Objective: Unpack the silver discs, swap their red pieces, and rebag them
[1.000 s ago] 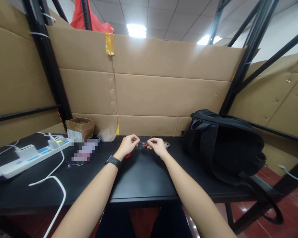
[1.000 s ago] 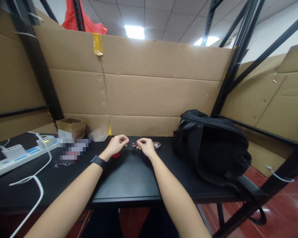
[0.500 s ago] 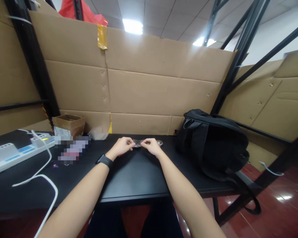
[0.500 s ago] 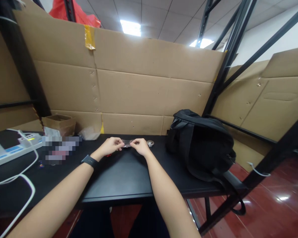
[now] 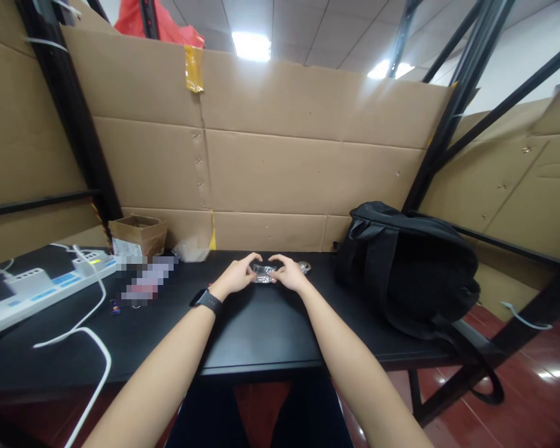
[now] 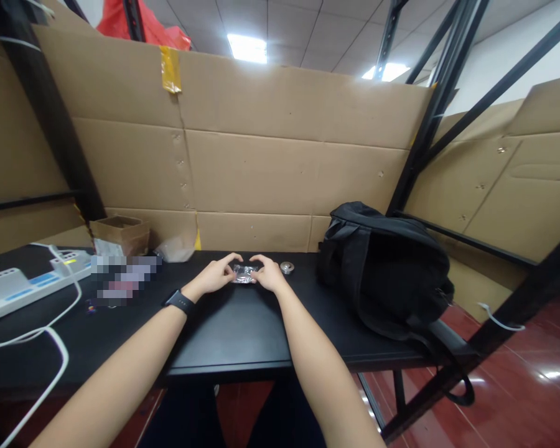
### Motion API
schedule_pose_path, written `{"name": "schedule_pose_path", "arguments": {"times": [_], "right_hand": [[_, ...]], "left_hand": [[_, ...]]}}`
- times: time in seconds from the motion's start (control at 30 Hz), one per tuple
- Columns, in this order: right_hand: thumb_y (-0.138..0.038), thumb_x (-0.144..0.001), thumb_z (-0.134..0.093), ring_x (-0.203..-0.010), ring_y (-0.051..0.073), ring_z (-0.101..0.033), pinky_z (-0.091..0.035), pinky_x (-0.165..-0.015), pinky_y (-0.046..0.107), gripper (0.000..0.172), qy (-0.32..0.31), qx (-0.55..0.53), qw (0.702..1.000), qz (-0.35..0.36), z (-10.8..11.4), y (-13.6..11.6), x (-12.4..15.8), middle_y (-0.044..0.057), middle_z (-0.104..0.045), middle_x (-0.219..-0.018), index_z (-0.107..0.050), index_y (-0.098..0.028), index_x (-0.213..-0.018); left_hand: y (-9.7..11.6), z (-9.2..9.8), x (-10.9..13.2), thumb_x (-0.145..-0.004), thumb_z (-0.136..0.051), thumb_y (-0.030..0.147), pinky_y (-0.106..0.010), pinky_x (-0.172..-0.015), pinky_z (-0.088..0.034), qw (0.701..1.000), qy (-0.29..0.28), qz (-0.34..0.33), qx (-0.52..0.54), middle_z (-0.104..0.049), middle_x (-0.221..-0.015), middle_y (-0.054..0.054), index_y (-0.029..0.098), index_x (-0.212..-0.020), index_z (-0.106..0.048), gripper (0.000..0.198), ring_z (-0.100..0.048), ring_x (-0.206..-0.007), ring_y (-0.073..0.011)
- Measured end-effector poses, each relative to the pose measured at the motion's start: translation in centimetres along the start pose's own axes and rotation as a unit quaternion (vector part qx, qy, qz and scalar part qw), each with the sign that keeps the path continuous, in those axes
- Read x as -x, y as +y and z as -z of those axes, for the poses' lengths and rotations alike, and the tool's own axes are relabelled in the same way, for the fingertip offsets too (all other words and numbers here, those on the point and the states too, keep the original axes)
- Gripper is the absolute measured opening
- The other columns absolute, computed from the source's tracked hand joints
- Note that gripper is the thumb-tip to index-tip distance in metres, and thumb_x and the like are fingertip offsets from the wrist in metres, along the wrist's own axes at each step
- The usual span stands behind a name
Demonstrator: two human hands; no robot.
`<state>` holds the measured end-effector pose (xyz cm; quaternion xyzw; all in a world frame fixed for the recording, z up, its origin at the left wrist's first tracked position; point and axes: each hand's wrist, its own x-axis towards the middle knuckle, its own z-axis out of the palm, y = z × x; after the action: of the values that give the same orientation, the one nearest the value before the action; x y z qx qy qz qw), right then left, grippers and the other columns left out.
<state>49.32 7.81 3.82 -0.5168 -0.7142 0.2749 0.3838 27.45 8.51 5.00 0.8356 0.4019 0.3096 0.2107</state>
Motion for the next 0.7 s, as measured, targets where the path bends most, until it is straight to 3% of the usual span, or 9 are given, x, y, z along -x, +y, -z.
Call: {"name": "schedule_pose_path", "arguments": {"times": [0.13,0.2,0.3,0.37,0.47,0.57,0.7], "right_hand": [[-0.014,-0.077,-0.064,-0.064,0.013,-0.065,-0.047,-0.068,0.021,0.028,-0.021,0.086,0.996,0.013,-0.1,-0.6,0.2,-0.004,-0.069,-0.062,-0.076,-0.023,-0.1],[-0.014,-0.076,-0.064,-0.064,0.013,-0.063,-0.045,-0.066,0.021,0.024,-0.03,0.118,0.992,0.009,-0.1,-0.7,0.3,-0.003,-0.069,-0.064,-0.079,-0.023,-0.093],[-0.014,-0.077,-0.062,-0.065,0.013,-0.06,-0.044,-0.066,0.022,0.027,-0.047,0.167,0.985,0.008,0.1,-0.9,0.4,-0.002,-0.067,-0.066,-0.08,-0.025,-0.093],[-0.018,-0.076,-0.064,-0.073,0.015,-0.061,-0.045,-0.073,0.024,0.025,-0.061,0.206,0.976,0.026,0.4,-1.1,0.6,0.0,-0.068,-0.076,-0.08,-0.027,-0.094],[-0.027,-0.069,-0.074,-0.097,0.022,-0.059,-0.045,-0.088,0.031,0.026,-0.082,0.261,0.959,0.067,0.8,-1.7,1.2,0.004,-0.067,-0.104,-0.08,-0.029,-0.094],[-0.033,-0.064,-0.08,-0.11,0.028,-0.052,-0.041,-0.096,0.04,0.036,-0.112,0.302,0.942,0.093,0.6,-2.4,2.0,0.005,-0.063,-0.12,-0.077,-0.03,-0.1],[-0.027,-0.08,-0.067,-0.109,0.027,-0.055,-0.039,-0.095,0.039,0.023,-0.084,0.355,0.925,0.11,-0.3,-3.4,2.6,0.009,-0.068,-0.112,-0.074,-0.023,-0.102]], "left_hand": [[-0.7,-0.3,-0.3,-0.08,-0.052,0.017,-0.025,-0.077,-0.048,0.998,-0.014,-0.032,-0.059,-0.075,-0.087,0.0,0.028,-0.116,-0.068,0.04,-0.07,-0.08,-0.0179],[-1.0,-0.5,-0.5,-0.083,-0.051,0.021,-0.027,-0.083,-0.048,0.996,-0.026,-0.043,-0.069,-0.076,-0.098,-0.003,0.029,-0.111,-0.073,0.036,-0.069,-0.09,-0.0204],[-1.2,-0.4,-0.4,-0.087,-0.052,0.032,-0.03,-0.089,-0.046,0.994,-0.055,-0.041,-0.086,-0.073,-0.096,-0.005,0.031,-0.103,-0.077,0.03,-0.065,-0.095,-0.0227],[-1.0,-0.1,-0.1,-0.087,-0.054,0.046,-0.036,-0.093,-0.044,0.992,-0.052,-0.026,-0.112,-0.069,-0.098,-0.006,0.033,-0.097,-0.079,0.03,-0.061,-0.099,-0.0254],[-0.8,0.4,0.3,-0.076,-0.065,0.061,-0.048,-0.099,-0.037,0.988,-0.054,-0.022,-0.146,-0.063,-0.117,-0.006,0.036,-0.094,-0.078,0.033,-0.051,-0.113,-0.0331],[-0.6,0.4,0.5,-0.067,-0.075,0.054,-0.054,-0.1,-0.033,0.982,-0.075,-0.041,-0.17,-0.059,-0.128,-0.005,0.038,-0.098,-0.076,0.035,-0.045,-0.12,-0.0374],[-0.3,-0.2,0.4,-0.066,-0.076,0.038,-0.054,-0.101,-0.031,0.978,-0.058,-0.078,-0.186,-0.059,-0.131,-0.004,0.034,-0.096,-0.076,0.03,-0.042,-0.124,-0.0387]]}}
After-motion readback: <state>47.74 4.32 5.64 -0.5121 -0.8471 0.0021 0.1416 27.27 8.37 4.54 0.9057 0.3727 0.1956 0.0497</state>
